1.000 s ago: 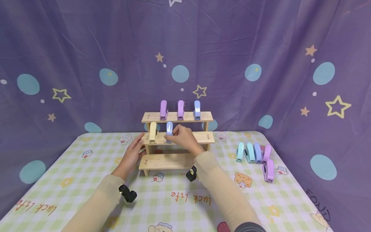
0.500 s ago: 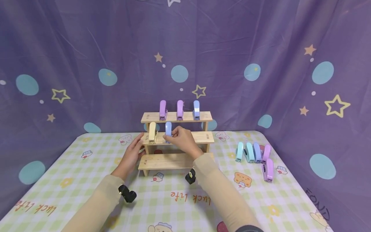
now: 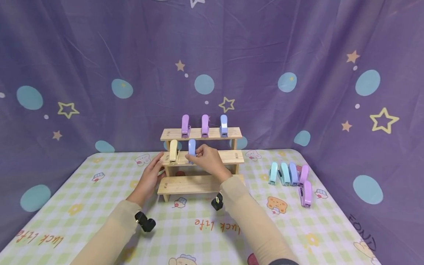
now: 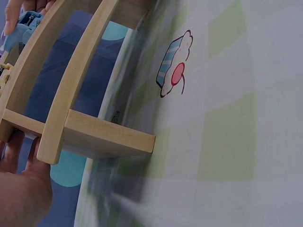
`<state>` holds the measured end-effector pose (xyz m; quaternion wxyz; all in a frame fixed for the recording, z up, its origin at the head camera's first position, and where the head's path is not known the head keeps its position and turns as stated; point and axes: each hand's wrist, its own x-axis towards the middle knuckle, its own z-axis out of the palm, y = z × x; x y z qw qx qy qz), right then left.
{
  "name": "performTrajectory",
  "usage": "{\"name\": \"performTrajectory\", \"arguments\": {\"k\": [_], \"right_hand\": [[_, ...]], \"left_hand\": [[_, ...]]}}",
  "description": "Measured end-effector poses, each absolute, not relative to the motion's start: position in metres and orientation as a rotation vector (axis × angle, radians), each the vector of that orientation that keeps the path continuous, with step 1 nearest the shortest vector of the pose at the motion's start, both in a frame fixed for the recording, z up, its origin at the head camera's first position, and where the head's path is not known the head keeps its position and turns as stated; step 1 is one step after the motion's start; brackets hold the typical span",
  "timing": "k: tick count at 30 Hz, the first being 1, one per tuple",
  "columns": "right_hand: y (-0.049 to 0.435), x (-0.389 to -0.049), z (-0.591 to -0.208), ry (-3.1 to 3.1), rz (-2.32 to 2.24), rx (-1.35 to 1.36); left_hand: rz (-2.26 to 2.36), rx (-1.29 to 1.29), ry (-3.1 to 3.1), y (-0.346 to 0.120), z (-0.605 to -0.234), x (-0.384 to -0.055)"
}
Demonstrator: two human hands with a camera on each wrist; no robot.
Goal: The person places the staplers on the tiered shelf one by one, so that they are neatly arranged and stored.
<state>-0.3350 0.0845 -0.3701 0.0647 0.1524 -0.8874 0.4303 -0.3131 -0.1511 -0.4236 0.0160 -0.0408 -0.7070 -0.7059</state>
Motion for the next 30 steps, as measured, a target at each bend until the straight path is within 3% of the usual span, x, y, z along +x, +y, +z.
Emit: {"name": "performTrajectory", "arguments": {"k": [14, 30], "right_hand": [[0.095, -0.331, -0.364, -2.712, 1.396, 0.495], [0.14, -0.319, -0.356, -2.723, 1.317, 0.623]], "left_hand": [[-2.202, -0.142, -2.18, -0.152, -0.424, -0.313], [-2.185, -0.154, -2.182, -0.152, -0.424, -0.311]]}}
